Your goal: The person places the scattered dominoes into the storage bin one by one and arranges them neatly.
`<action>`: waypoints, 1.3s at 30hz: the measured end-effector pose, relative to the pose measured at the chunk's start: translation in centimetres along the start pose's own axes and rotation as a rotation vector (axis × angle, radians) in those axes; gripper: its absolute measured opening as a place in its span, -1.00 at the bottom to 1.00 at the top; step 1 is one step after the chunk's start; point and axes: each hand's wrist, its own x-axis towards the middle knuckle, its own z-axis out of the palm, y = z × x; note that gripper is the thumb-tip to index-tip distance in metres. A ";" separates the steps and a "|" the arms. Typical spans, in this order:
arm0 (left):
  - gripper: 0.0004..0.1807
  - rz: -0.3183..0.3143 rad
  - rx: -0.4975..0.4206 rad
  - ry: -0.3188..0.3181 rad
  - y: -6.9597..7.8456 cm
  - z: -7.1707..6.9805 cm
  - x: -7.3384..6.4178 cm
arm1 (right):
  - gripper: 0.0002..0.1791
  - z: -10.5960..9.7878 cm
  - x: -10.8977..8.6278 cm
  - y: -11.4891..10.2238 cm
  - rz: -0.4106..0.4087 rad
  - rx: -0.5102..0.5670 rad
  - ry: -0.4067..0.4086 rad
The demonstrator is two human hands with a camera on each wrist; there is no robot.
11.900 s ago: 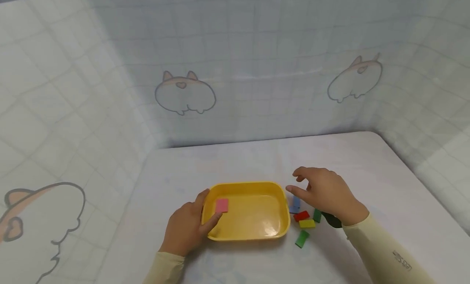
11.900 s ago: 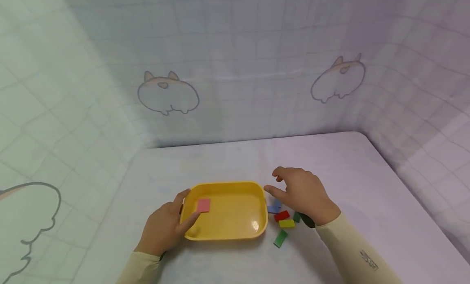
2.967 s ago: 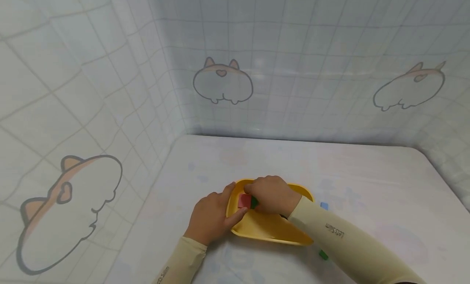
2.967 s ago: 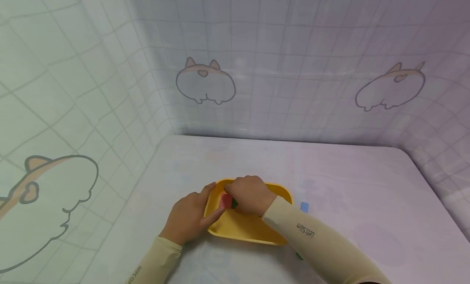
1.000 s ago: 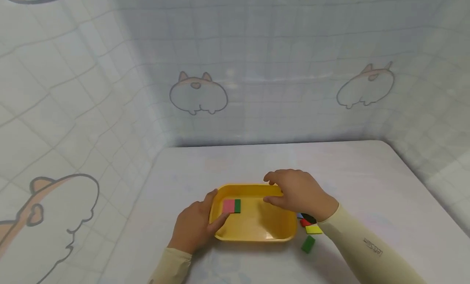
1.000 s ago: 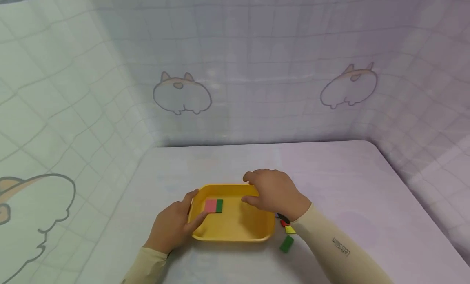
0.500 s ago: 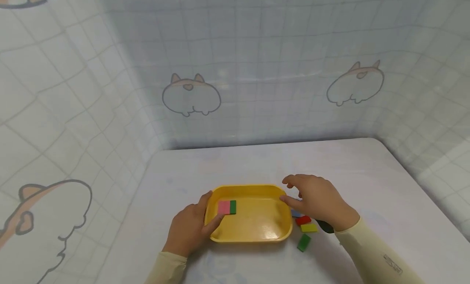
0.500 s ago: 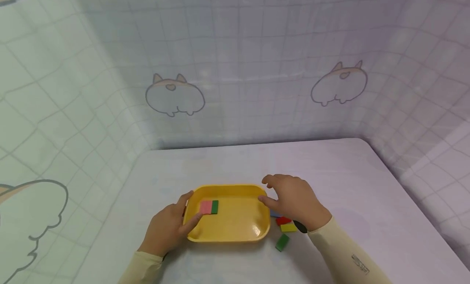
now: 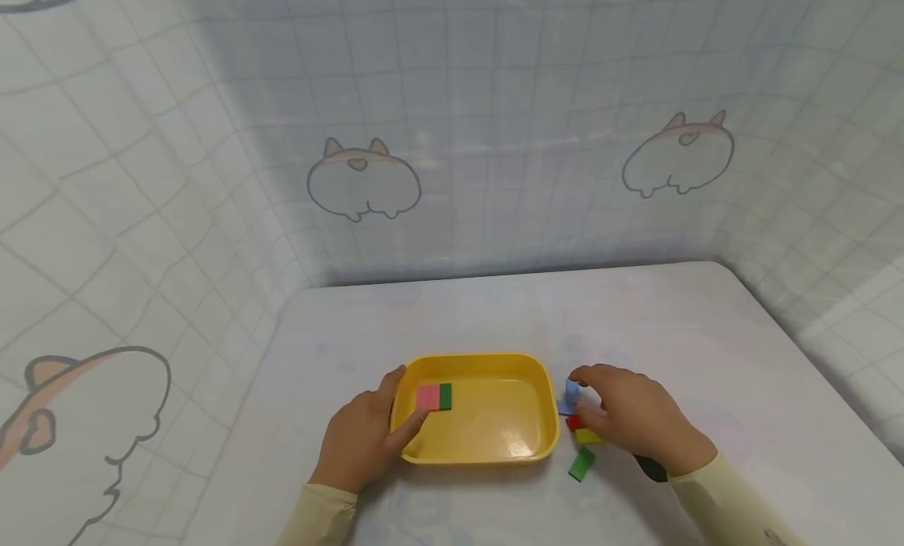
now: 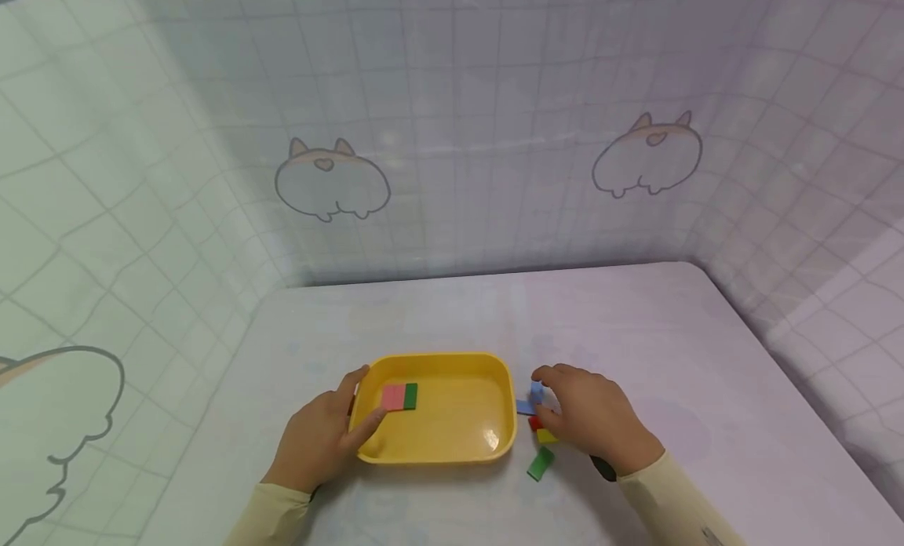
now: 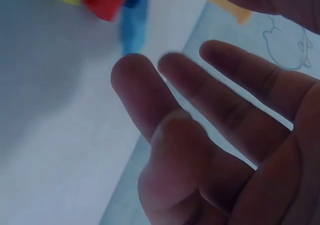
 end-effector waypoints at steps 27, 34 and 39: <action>-0.14 0.000 0.004 0.007 0.1 0.0 -0.4 | -0.23 2.8 -4.2 0.0 -0.007 -0.074 0.024; -0.15 0.006 0.005 0.014 0.3 0.1 -0.4 | -0.34 3.0 -4.7 0.4 -0.054 -0.028 0.030; -0.16 0.009 0.009 0.014 0.2 0.3 -0.3 | -0.38 3.0 -4.9 0.8 -0.092 0.030 0.015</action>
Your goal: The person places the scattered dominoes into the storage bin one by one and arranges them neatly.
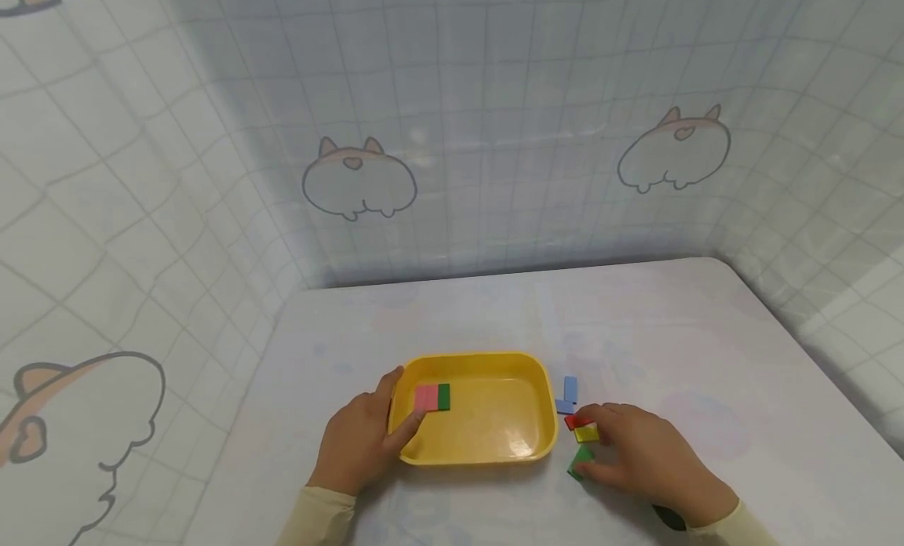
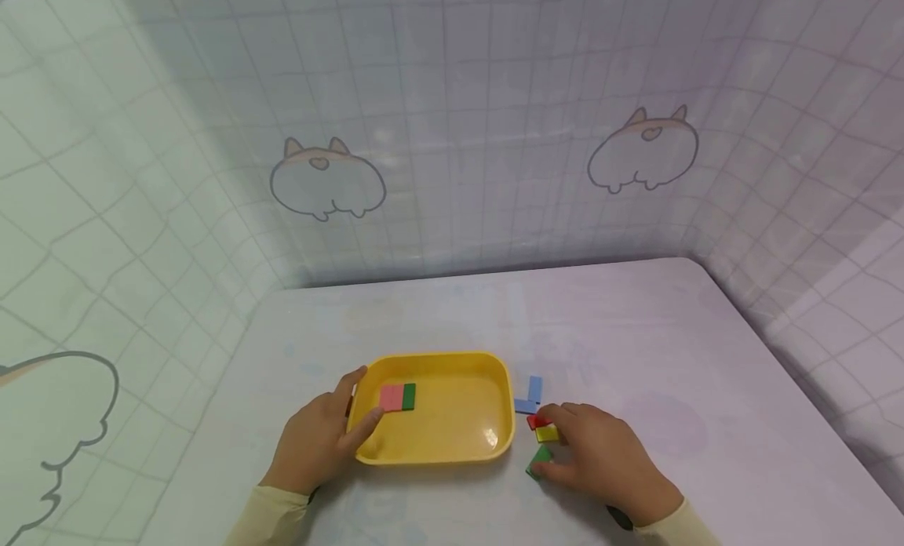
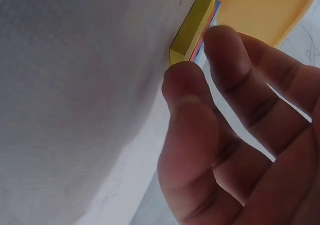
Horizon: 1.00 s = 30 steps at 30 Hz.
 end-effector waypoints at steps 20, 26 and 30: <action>-0.18 0.006 -0.001 0.021 0.1 0.2 0.1 | -0.22 0.1 0.1 0.2 -0.073 0.036 -0.048; -0.17 -0.003 -0.008 0.010 0.2 0.1 0.1 | -0.27 0.3 0.0 0.4 -0.090 0.064 -0.045; -0.19 -0.001 -0.003 0.009 0.2 0.0 0.1 | -0.28 0.4 0.1 0.4 -0.082 0.066 -0.054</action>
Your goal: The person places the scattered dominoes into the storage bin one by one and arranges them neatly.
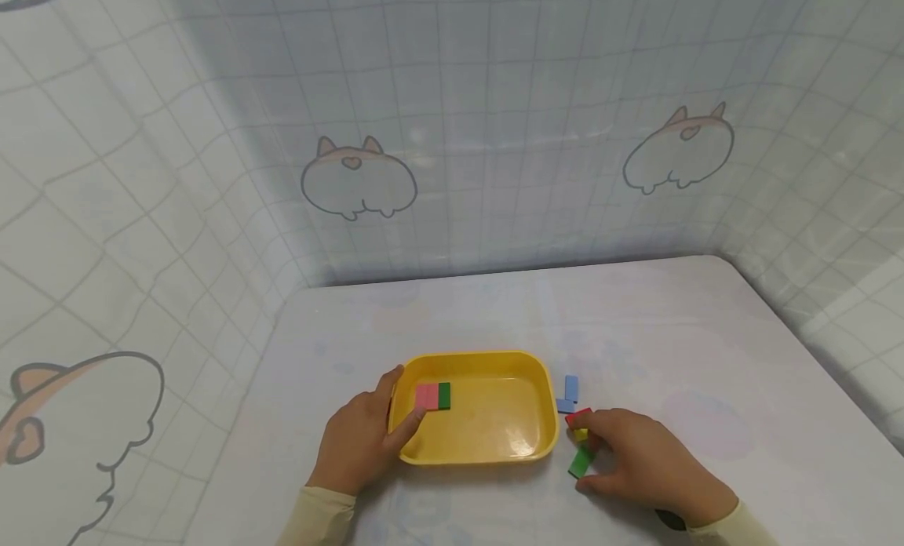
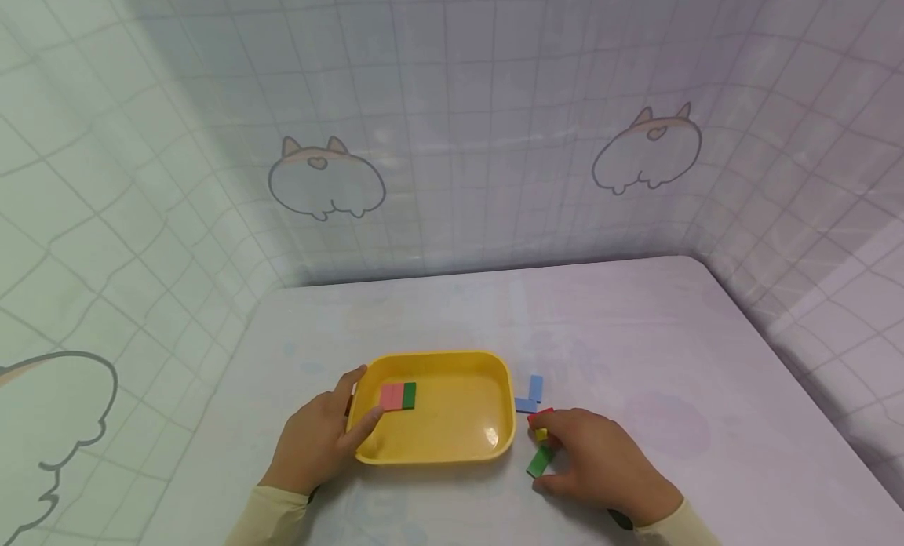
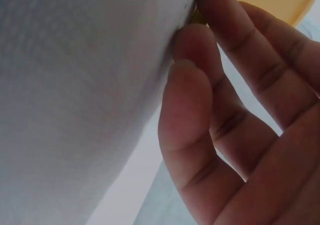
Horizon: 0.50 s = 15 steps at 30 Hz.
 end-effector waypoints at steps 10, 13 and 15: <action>-0.17 0.005 -0.001 0.004 0.0 -0.1 0.0 | -0.39 -0.1 -0.1 -0.2 -0.015 0.010 0.011; -0.16 0.007 -0.001 0.007 0.0 -0.1 0.0 | -0.40 -0.2 -0.2 -0.1 -0.027 0.018 0.015; -0.17 0.005 -0.001 0.005 0.0 -0.2 -0.1 | -0.41 -0.2 -0.3 -0.2 -0.034 0.020 0.016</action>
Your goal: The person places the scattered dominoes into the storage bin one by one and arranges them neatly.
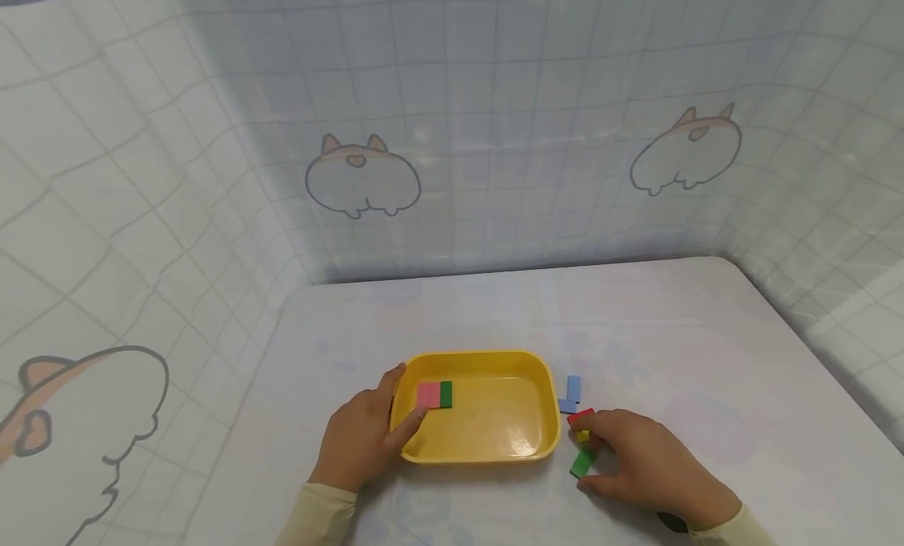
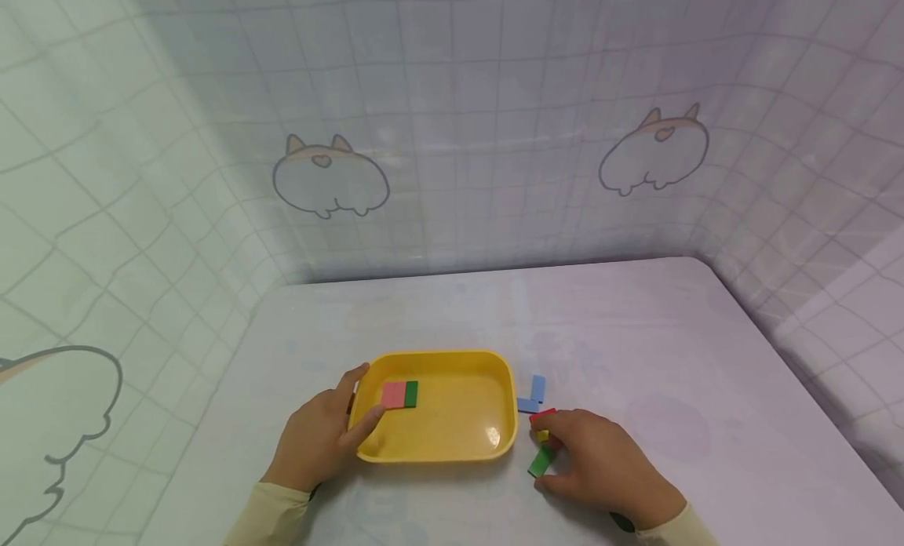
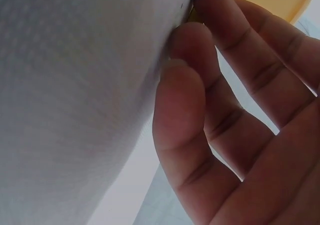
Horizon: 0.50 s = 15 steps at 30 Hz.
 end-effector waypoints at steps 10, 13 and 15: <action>-0.17 -0.002 0.006 0.002 0.0 -0.1 0.1 | -0.41 0.4 0.0 0.2 -0.020 -0.014 0.015; -0.18 -0.003 0.004 0.000 0.0 -0.1 0.1 | -0.42 0.4 0.0 0.3 -0.015 -0.015 0.015; -0.18 -0.005 0.004 -0.004 0.0 0.0 0.1 | -0.43 0.4 -0.1 0.2 -0.014 -0.008 0.013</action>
